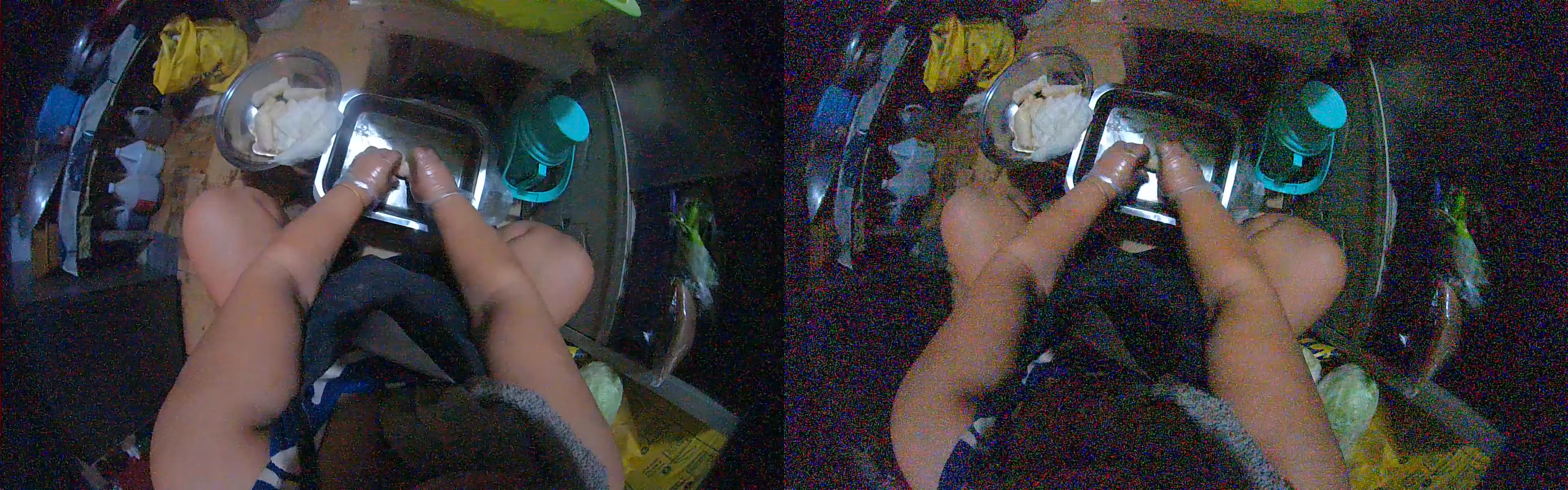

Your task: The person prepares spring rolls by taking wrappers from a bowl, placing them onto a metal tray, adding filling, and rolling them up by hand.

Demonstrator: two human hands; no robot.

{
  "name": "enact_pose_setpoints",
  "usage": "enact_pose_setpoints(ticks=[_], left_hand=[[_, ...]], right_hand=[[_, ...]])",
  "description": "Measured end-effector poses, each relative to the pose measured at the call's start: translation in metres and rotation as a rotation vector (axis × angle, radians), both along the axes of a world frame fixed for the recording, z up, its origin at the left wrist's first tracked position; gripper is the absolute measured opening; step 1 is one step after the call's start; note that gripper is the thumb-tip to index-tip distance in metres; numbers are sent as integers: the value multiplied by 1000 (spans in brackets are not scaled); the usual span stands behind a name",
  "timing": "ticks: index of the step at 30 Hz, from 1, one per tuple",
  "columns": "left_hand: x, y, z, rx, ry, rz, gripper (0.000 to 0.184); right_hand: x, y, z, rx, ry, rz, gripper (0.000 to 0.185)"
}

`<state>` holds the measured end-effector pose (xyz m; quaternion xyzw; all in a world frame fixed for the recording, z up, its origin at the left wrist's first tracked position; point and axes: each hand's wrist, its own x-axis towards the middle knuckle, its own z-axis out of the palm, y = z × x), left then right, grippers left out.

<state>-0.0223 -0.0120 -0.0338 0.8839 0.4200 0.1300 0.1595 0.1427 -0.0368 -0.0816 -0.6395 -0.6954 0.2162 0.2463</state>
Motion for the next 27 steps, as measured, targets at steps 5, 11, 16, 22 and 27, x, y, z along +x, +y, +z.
enact_pose_setpoints(ticks=[5,11,16,22,27], left_hand=[[3,11,-11,29,108,-69,13],[16,40,-28,-69,213,-111,20],[27,57,-16,-283,334,-23,28],[26,69,-17,-340,214,40,26],[19,52,-32,-44,-61,150,31]], right_hand=[[13,2,25,-102,-39,76,27],[24,9,28,-287,-28,-43,38],[22,-5,53,-213,-156,12,44],[28,2,-1,-128,-95,17,40],[26,0,28,-234,-93,-93,38]])
